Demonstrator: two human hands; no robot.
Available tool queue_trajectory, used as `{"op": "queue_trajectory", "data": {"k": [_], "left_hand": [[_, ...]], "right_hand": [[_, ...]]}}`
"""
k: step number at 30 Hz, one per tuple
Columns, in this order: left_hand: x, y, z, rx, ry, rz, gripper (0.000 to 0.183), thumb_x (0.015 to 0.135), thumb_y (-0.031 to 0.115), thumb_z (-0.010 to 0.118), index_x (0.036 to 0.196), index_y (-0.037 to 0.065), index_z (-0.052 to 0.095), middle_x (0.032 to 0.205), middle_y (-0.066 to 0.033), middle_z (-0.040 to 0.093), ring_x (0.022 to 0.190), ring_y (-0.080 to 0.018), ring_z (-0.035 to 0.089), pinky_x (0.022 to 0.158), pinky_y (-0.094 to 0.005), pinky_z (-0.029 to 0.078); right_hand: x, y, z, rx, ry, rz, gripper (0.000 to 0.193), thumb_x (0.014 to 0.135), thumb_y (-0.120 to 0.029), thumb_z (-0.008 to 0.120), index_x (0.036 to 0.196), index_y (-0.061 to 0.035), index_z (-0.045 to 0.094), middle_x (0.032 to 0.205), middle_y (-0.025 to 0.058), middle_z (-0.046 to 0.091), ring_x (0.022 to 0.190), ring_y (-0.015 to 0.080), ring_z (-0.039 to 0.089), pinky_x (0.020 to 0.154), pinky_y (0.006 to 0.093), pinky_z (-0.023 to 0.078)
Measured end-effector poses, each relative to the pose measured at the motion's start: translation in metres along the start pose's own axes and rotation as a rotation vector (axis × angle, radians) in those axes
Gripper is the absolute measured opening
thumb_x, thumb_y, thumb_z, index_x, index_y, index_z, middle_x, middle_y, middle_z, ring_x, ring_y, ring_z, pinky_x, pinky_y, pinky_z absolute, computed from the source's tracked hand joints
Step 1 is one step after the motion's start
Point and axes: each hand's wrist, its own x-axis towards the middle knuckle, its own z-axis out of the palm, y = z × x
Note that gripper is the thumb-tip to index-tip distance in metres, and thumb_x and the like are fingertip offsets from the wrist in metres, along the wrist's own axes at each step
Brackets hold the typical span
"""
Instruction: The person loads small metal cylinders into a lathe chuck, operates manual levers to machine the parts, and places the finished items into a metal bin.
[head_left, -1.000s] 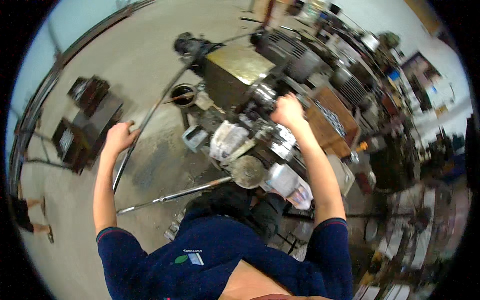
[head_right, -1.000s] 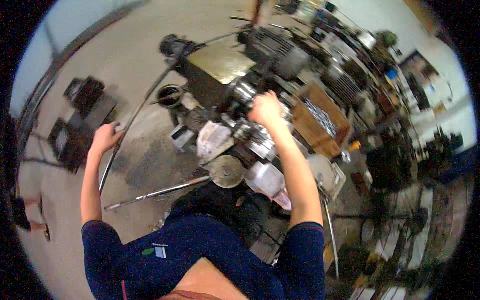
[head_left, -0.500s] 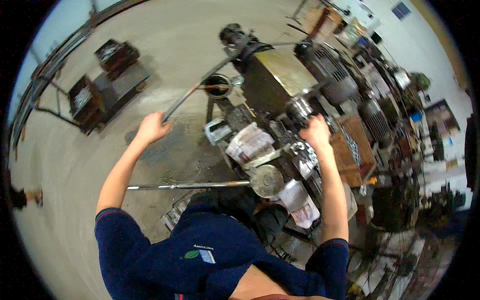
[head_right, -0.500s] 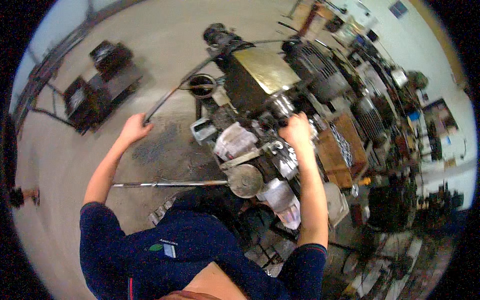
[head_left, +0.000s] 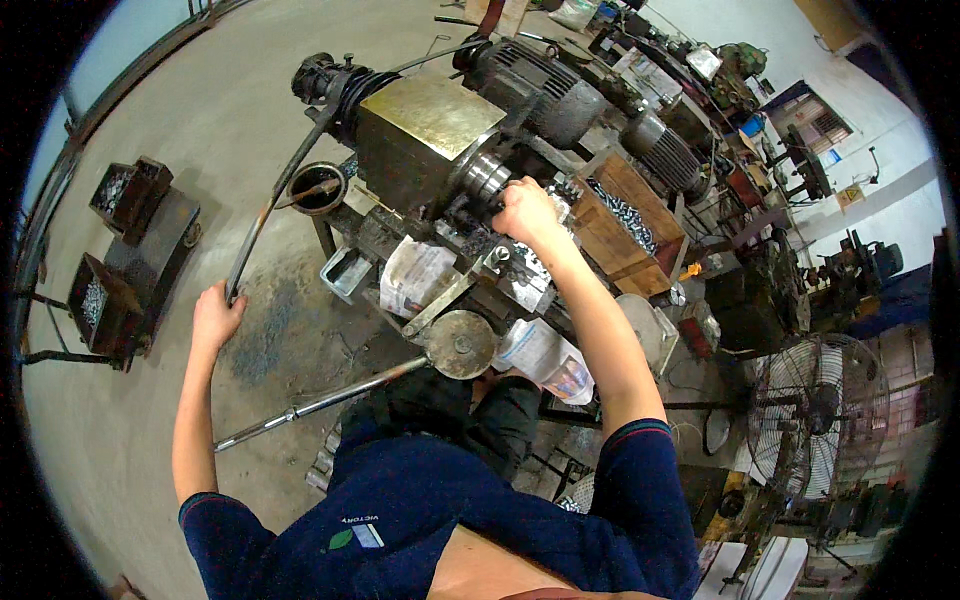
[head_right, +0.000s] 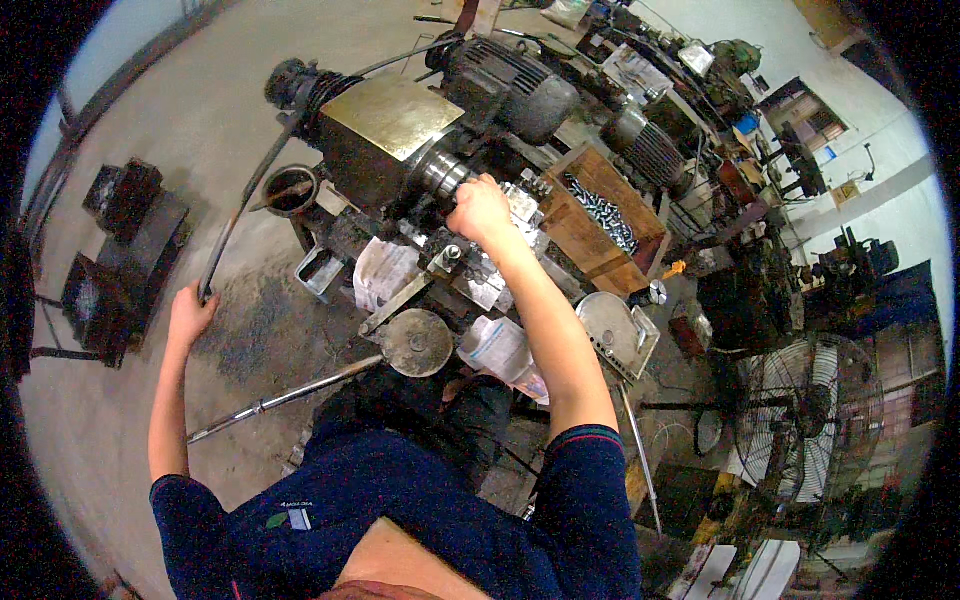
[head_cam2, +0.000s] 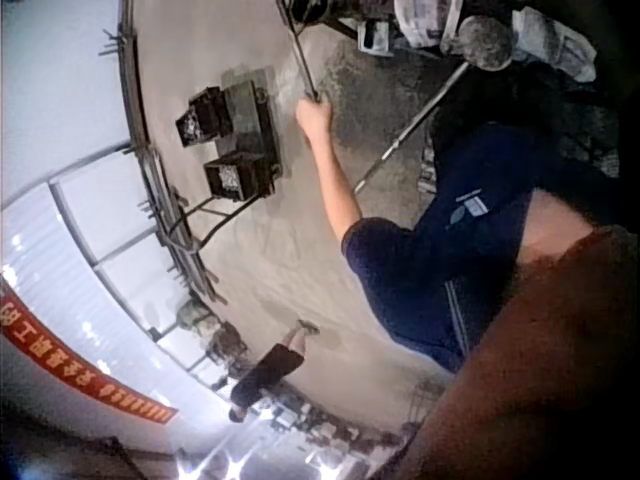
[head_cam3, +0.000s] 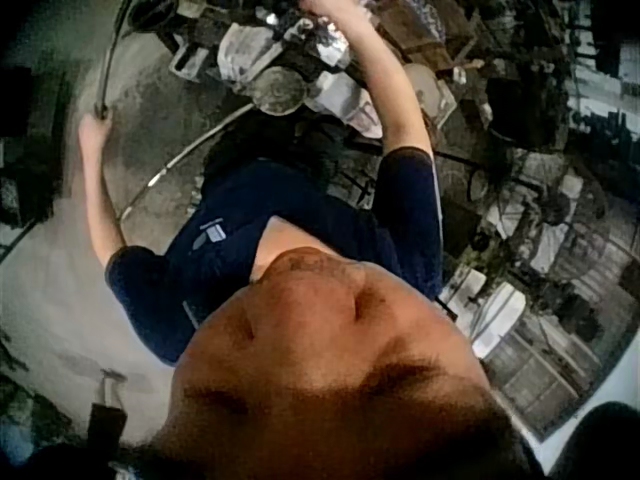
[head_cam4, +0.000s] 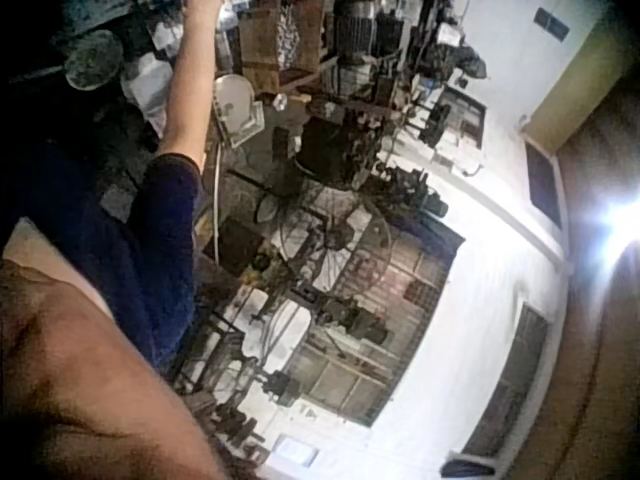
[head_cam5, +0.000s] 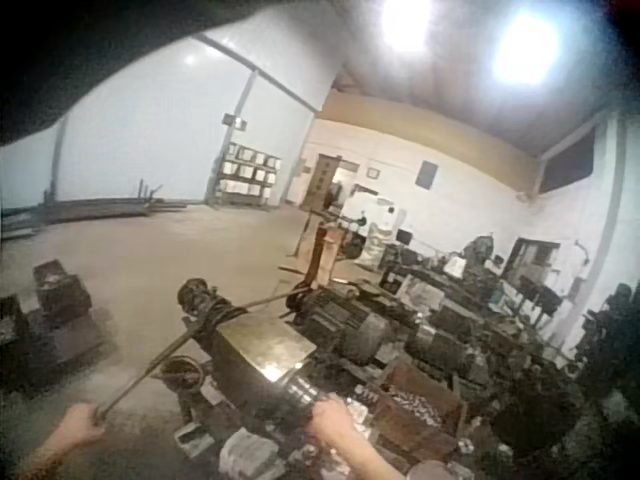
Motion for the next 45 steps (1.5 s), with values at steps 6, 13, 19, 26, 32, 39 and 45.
{"op": "queue_trajectory", "data": {"k": [6,13,19,26,32,39,45], "left_hand": [[0.000,-0.002,-0.003,0.090,-0.029,-0.012,0.027,0.073,0.021,0.062,0.087,-0.002,0.060,0.080,-0.0235,0.061,0.081,-0.0392,0.059,0.070,-0.0456,0.047],[0.043,-0.042,-0.013,0.336,0.055,0.083,0.026,0.069,0.015,0.060,0.090,-0.001,0.060,0.076,-0.0207,0.062,0.073,-0.0362,0.061,0.066,-0.0433,0.049],[0.142,-0.142,-0.029,0.640,0.266,0.330,0.008,0.070,0.006,0.056,0.076,0.003,0.052,0.066,-0.0143,0.060,0.061,-0.0321,0.060,0.057,-0.0412,0.049],[0.141,-0.096,-0.007,0.160,0.323,0.146,0.035,0.076,0.017,0.062,0.106,0.001,0.059,0.094,-0.0191,0.062,0.089,-0.0349,0.059,0.077,-0.0410,0.047],[0.118,-0.014,0.151,-0.401,-0.113,0.109,0.043,0.076,0.024,0.066,0.108,-0.003,0.057,0.095,-0.0152,0.065,0.087,-0.0228,0.061,0.077,-0.0357,0.046],[0.102,0.055,0.233,0.277,-0.287,0.497,0.032,0.069,0.030,0.070,0.089,0.007,0.060,0.087,-0.0170,0.064,0.085,-0.0339,0.061,0.072,-0.0430,0.049],[0.142,0.050,0.210,0.522,-0.277,0.590,0.027,0.074,0.030,0.064,0.092,0.010,0.062,0.081,-0.0124,0.064,0.082,-0.0289,0.063,0.069,-0.0412,0.050]], "right_hand": [[0.014,-0.003,0.003,0.129,-0.082,0.105,0.028,0.055,-0.021,0.066,0.073,0.0001,0.067,0.083,0.0206,0.063,0.086,0.0332,0.060,0.079,0.0378,0.050],[0.011,0.007,0.013,0.178,0.043,0.171,0.020,0.051,-0.017,0.060,0.064,-0.0031,0.066,0.066,0.0208,0.060,0.068,0.0366,0.061,0.066,0.0406,0.051],[0.013,-0.006,-0.010,0.215,-0.150,0.292,0.027,0.054,-0.019,0.064,0.072,0.0011,0.066,0.078,0.0208,0.064,0.076,0.0343,0.064,0.072,0.0385,0.053],[-0.040,-0.003,-0.050,0.336,0.279,-0.033,0.031,0.051,-0.014,0.063,0.080,-0.0041,0.067,0.098,0.0138,0.062,0.100,0.0310,0.053,0.086,0.0365,0.045],[-0.186,0.061,-0.061,0.254,0.428,0.157,0.035,0.054,-0.017,0.066,0.087,-0.0036,0.065,0.103,0.0148,0.060,0.099,0.0333,0.053,0.085,0.0400,0.045],[-0.384,0.088,-0.064,0.198,0.100,0.936,0.036,0.058,-0.015,0.062,0.090,-0.0022,0.067,0.095,0.0152,0.063,0.092,0.0326,0.057,0.082,0.0376,0.045],[-0.523,0.132,-0.011,-0.166,0.042,1.152,0.048,0.061,-0.020,0.060,0.107,-0.0083,0.063,0.100,0.0171,0.062,0.098,0.0336,0.056,0.085,0.0386,0.046]]}}
